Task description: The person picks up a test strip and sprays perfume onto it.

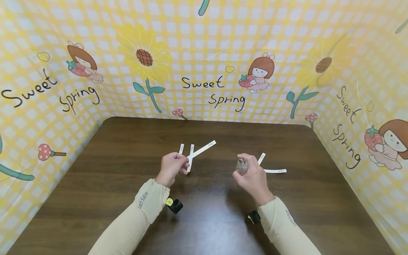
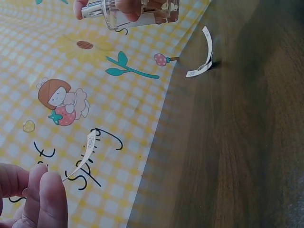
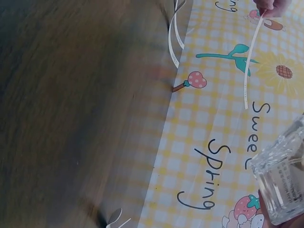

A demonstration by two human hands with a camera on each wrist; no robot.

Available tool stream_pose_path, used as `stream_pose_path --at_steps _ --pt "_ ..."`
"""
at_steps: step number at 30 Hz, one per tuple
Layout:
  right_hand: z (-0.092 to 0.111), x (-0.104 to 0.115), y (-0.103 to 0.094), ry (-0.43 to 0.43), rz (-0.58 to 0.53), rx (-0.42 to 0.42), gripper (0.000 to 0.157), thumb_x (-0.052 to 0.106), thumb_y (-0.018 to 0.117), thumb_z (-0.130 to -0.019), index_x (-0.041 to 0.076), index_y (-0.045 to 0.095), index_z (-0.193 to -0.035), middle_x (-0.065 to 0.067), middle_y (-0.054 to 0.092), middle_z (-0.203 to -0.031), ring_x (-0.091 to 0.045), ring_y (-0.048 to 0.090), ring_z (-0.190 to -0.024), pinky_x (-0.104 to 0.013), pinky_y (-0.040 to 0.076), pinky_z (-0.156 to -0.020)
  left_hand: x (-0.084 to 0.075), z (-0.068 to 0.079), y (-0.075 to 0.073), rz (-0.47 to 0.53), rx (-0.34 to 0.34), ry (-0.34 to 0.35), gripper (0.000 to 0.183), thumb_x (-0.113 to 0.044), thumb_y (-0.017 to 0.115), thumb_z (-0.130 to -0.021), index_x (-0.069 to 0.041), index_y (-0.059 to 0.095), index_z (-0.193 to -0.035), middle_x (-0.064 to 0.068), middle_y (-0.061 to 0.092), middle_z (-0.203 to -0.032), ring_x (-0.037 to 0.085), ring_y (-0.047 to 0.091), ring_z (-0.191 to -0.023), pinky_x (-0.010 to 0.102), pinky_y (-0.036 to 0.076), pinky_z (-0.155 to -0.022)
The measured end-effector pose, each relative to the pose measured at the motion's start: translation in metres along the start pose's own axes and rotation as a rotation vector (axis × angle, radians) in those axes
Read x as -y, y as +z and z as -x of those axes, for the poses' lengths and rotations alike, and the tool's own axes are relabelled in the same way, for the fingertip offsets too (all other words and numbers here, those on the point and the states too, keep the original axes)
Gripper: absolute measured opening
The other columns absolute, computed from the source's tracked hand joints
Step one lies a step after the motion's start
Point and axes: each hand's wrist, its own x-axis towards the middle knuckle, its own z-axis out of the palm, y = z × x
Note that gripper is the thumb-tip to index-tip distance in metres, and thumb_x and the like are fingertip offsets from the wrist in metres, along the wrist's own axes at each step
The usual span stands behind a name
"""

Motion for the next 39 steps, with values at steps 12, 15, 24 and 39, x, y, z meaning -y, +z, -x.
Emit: stream_pose_path --at_steps 12,15,24,39 --pt "0.005 -0.002 -0.013 0.099 0.002 0.005 0.051 0.007 0.067 -0.061 0.007 0.058 -0.111 -0.016 0.064 -0.098 -0.031 0.06 -0.067 -0.045 0.046 -0.05 0.014 -0.004 0.004 -0.029 0.005 -0.043 0.006 0.0 0.056 -0.087 0.005 0.057 -0.084 0.002 0.063 -0.06 0.007 0.054 -0.038 0.02 0.035 -0.042" --pt "0.007 -0.003 -0.015 0.102 0.009 -0.011 0.051 0.008 0.067 -0.06 0.008 0.059 -0.11 -0.015 0.064 -0.095 -0.032 0.061 -0.068 -0.045 0.045 -0.049 0.023 -0.008 0.006 -0.024 -0.014 -0.058 0.004 0.001 0.054 -0.087 0.004 0.054 -0.085 0.002 0.062 -0.059 0.007 0.053 -0.037 0.02 0.036 -0.042" --pt "0.003 -0.011 -0.022 0.088 0.035 -0.024 0.05 0.008 0.066 -0.061 0.007 0.059 -0.11 -0.015 0.062 -0.09 -0.029 0.056 -0.062 -0.043 0.044 -0.048 0.023 -0.023 0.02 0.052 0.0 -0.131 0.012 -0.008 0.047 -0.097 0.003 0.046 -0.104 0.027 0.067 -0.105 0.009 0.059 -0.043 0.017 0.039 -0.041" --pt "0.008 -0.021 -0.027 0.132 0.039 -0.003 0.049 0.009 0.068 -0.063 0.008 0.058 -0.111 -0.017 0.063 -0.094 -0.033 0.059 -0.069 -0.048 0.046 -0.052 0.025 -0.024 0.057 0.128 0.143 -0.229 0.036 -0.012 0.039 -0.102 0.008 0.037 -0.132 0.023 0.059 -0.123 0.009 0.062 -0.053 0.019 0.042 -0.049"
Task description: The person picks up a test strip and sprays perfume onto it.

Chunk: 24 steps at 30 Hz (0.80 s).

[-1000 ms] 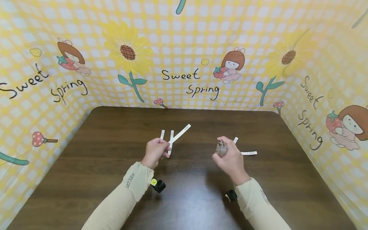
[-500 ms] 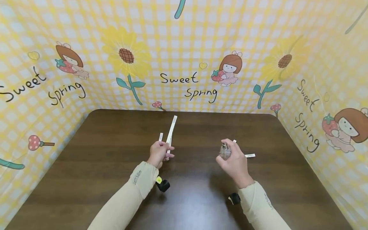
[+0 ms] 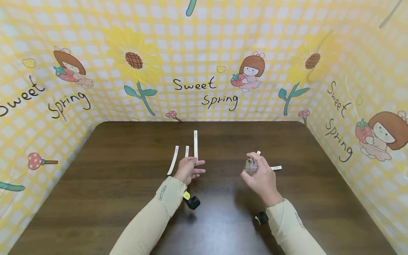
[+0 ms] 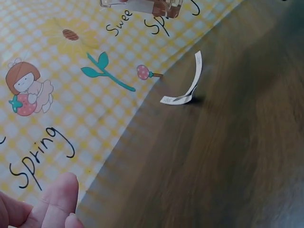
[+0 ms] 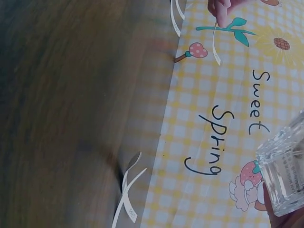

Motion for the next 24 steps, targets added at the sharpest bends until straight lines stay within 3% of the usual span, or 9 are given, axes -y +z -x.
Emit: stream_pose_path --at_steps 8,15,20,24 --pt "0.001 -0.005 0.001 -0.037 -0.001 -0.028 0.049 0.01 0.068 -0.062 0.009 0.059 -0.11 -0.016 0.064 -0.092 -0.034 0.06 -0.071 -0.049 0.046 -0.051 0.008 -0.004 0.003 0.021 0.021 -0.081 0.037 -0.013 0.039 -0.102 0.004 0.038 -0.134 0.018 0.06 -0.124 0.008 0.056 -0.045 0.017 0.024 -0.039" --pt "0.003 -0.006 0.0 -0.016 0.017 -0.018 0.048 0.009 0.068 -0.061 0.008 0.059 -0.109 -0.016 0.064 -0.091 -0.034 0.061 -0.071 -0.049 0.045 -0.052 0.013 -0.006 0.006 0.036 -0.005 -0.114 0.035 -0.012 0.041 -0.101 0.004 0.041 -0.132 0.017 0.063 -0.12 0.005 0.046 -0.04 0.016 0.021 -0.038" --pt "0.004 -0.006 -0.002 0.004 0.019 0.0 0.048 0.009 0.069 -0.062 0.008 0.059 -0.109 -0.017 0.064 -0.093 -0.035 0.062 -0.073 -0.049 0.046 -0.053 0.017 -0.008 0.007 0.047 -0.052 -0.11 0.032 -0.01 0.043 -0.099 0.004 0.046 -0.127 0.011 0.072 -0.096 0.003 0.03 -0.037 0.017 0.02 -0.038" --pt "0.005 -0.006 -0.002 0.001 0.018 0.005 0.049 0.009 0.07 -0.062 0.008 0.059 -0.11 -0.018 0.064 -0.093 -0.036 0.062 -0.073 -0.05 0.047 -0.054 0.02 -0.009 0.006 0.032 -0.067 -0.103 0.029 -0.01 0.044 -0.099 0.003 0.048 -0.124 -0.001 0.071 -0.078 0.004 0.025 -0.038 0.018 0.019 -0.038"
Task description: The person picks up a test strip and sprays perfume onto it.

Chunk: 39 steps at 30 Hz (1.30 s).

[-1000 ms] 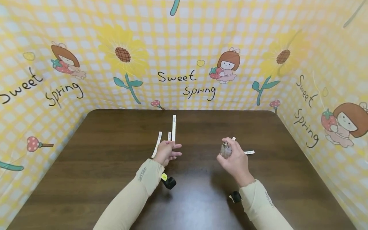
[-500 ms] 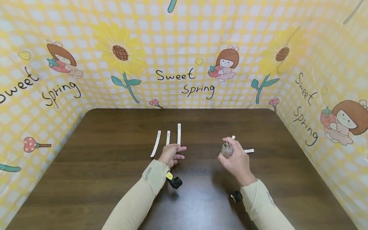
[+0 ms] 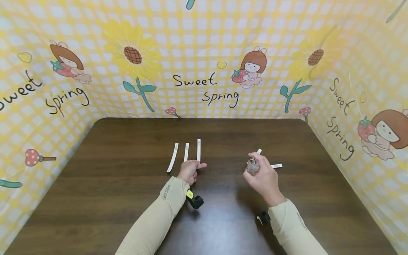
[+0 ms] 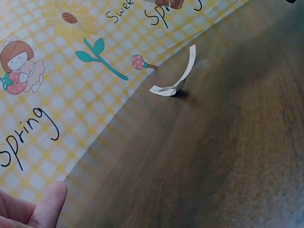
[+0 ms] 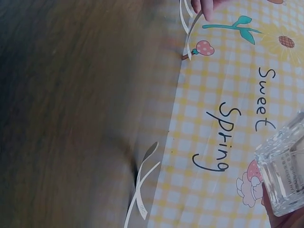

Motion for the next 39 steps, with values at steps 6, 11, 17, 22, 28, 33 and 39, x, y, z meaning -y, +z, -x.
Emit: stream_pose_path --at_steps 6,11,17,22,28,33,39 --pt "0.0 -0.002 0.001 0.019 0.003 0.02 0.05 0.01 0.071 -0.062 0.009 0.06 -0.11 -0.017 0.065 -0.094 -0.036 0.062 -0.072 -0.05 0.046 -0.054 0.003 -0.003 -0.001 -0.019 -0.023 -0.01 0.026 -0.009 0.044 -0.098 0.002 0.048 -0.122 -0.003 0.069 -0.072 0.004 0.024 -0.038 0.019 0.019 -0.038" --pt "0.0 -0.002 0.001 0.031 -0.006 0.028 0.05 0.01 0.071 -0.062 0.009 0.06 -0.111 -0.016 0.065 -0.095 -0.036 0.062 -0.075 -0.05 0.047 -0.055 0.002 -0.005 -0.001 -0.019 -0.029 -0.021 0.026 -0.007 0.044 -0.097 0.001 0.046 -0.122 -0.006 0.066 -0.066 0.004 0.024 -0.037 0.019 0.019 -0.038" --pt "-0.001 -0.001 0.001 0.041 -0.006 0.044 0.05 0.008 0.071 -0.062 0.008 0.06 -0.111 -0.017 0.064 -0.096 -0.035 0.062 -0.077 -0.05 0.047 -0.056 0.0 -0.001 -0.004 0.01 -0.008 -0.047 0.035 -0.01 0.043 -0.098 0.003 0.044 -0.13 -0.004 0.065 -0.064 0.003 0.025 -0.037 0.018 0.019 -0.039" --pt "0.0 -0.001 -0.003 0.044 -0.001 0.042 0.05 0.007 0.07 -0.062 0.008 0.06 -0.111 -0.017 0.064 -0.096 -0.035 0.062 -0.076 -0.049 0.047 -0.055 0.001 0.01 -0.009 0.015 0.038 -0.047 0.035 -0.013 0.045 -0.098 0.004 0.042 -0.129 -0.003 0.064 -0.062 0.003 0.027 -0.038 0.018 0.022 -0.04" --pt "-0.002 -0.01 -0.017 0.032 0.019 -0.009 0.05 0.007 0.068 -0.061 0.007 0.06 -0.11 -0.018 0.064 -0.095 -0.037 0.061 -0.072 -0.052 0.045 -0.053 -0.02 0.023 0.002 -0.188 0.142 0.119 0.029 -0.008 0.05 -0.092 0.007 0.051 -0.117 -0.002 0.062 -0.059 0.004 0.031 -0.035 0.018 0.025 -0.036" --pt "0.004 -0.028 -0.035 0.118 0.053 -0.02 0.051 0.005 0.069 -0.063 0.006 0.058 -0.113 -0.021 0.064 -0.097 -0.037 0.059 -0.07 -0.053 0.044 -0.053 -0.036 0.025 0.033 -0.349 0.262 0.213 0.025 -0.009 0.054 -0.092 0.008 0.056 -0.11 -0.003 0.055 -0.054 0.004 0.03 -0.035 0.017 0.024 -0.036" --pt "0.013 -0.046 -0.059 0.23 0.115 -0.011 0.052 0.006 0.071 -0.065 0.007 0.057 -0.115 -0.021 0.063 -0.096 -0.038 0.059 -0.07 -0.054 0.044 -0.054 -0.028 0.009 0.074 -0.628 0.345 0.267 0.023 -0.013 0.059 -0.091 0.006 0.063 -0.103 -0.003 0.041 -0.049 0.006 0.028 -0.035 0.02 0.024 -0.035"
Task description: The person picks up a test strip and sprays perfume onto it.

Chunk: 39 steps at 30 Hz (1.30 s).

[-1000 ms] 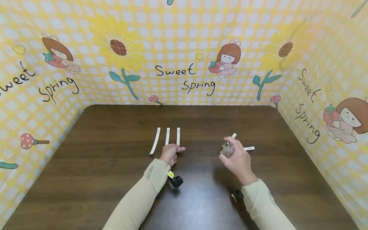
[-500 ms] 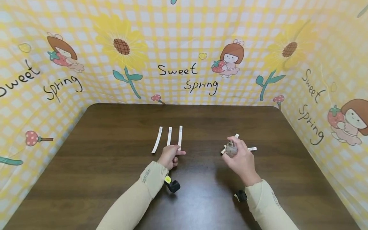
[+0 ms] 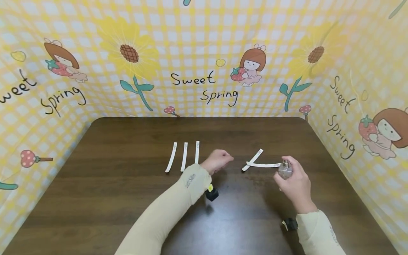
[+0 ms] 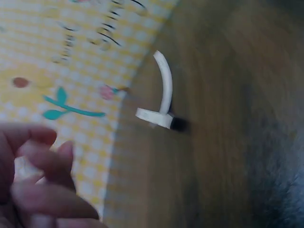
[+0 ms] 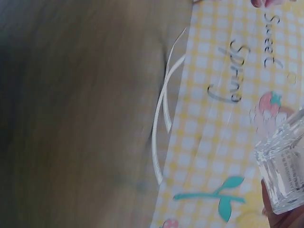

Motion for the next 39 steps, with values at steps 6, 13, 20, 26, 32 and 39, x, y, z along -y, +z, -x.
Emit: stream_pose_path --at_steps 6,13,20,26,32,39 --pt "0.0 -0.007 -0.009 0.084 0.027 0.028 0.051 0.009 0.07 -0.069 0.008 0.056 -0.118 -0.02 0.062 -0.094 -0.039 0.059 -0.071 -0.053 0.043 -0.055 0.002 -0.023 0.012 -0.31 0.011 0.006 0.017 -0.015 0.06 -0.091 -0.001 0.069 -0.097 0.0 0.055 -0.052 0.009 0.04 -0.039 0.02 0.033 -0.039" --pt "0.011 -0.012 -0.01 0.143 0.046 0.058 0.051 0.01 0.071 -0.071 0.008 0.056 -0.119 -0.021 0.062 -0.097 -0.04 0.06 -0.074 -0.051 0.044 -0.057 0.004 -0.027 0.019 -0.514 -0.061 0.004 0.019 -0.023 0.056 -0.094 -0.01 0.069 -0.09 -0.003 0.058 -0.056 0.01 0.052 -0.054 0.024 0.041 -0.057" --pt "0.018 -0.021 -0.016 0.19 0.087 0.076 0.051 0.011 0.072 -0.071 0.009 0.055 -0.119 -0.022 0.062 -0.096 -0.04 0.06 -0.075 -0.049 0.042 -0.055 0.005 -0.029 0.04 -0.567 -0.112 -0.02 0.022 -0.032 0.057 -0.095 -0.014 0.07 -0.091 -0.004 0.064 -0.067 0.012 0.059 -0.067 0.028 0.046 -0.066" --pt "0.018 -0.025 -0.021 0.173 0.103 0.104 0.052 0.011 0.072 -0.069 0.01 0.055 -0.119 -0.021 0.062 -0.094 -0.038 0.059 -0.07 -0.046 0.041 -0.049 0.002 -0.036 0.07 -0.678 -0.203 -0.016 0.024 -0.037 0.057 -0.094 -0.019 0.072 -0.09 -0.003 0.07 -0.089 0.019 0.066 -0.084 0.035 0.051 -0.069" --pt "0.016 -0.028 -0.027 0.161 0.103 0.026 0.052 0.009 0.072 -0.067 0.008 0.057 -0.117 -0.023 0.063 -0.093 -0.043 0.06 -0.072 -0.052 0.042 -0.052 -0.004 -0.041 0.089 -0.77 -0.2 -0.029 0.03 -0.04 0.056 -0.094 -0.017 0.068 -0.079 0.0 0.068 -0.078 0.019 0.065 -0.071 0.035 0.051 -0.06" --pt "0.011 -0.027 -0.023 0.138 0.082 -0.005 0.051 0.009 0.072 -0.067 0.007 0.057 -0.115 -0.024 0.063 -0.091 -0.043 0.06 -0.072 -0.053 0.043 -0.053 0.0 -0.045 0.085 -0.775 -0.235 -0.071 0.033 -0.04 0.055 -0.095 -0.015 0.068 -0.08 0.004 0.071 -0.085 0.021 0.067 -0.077 0.037 0.052 -0.062"
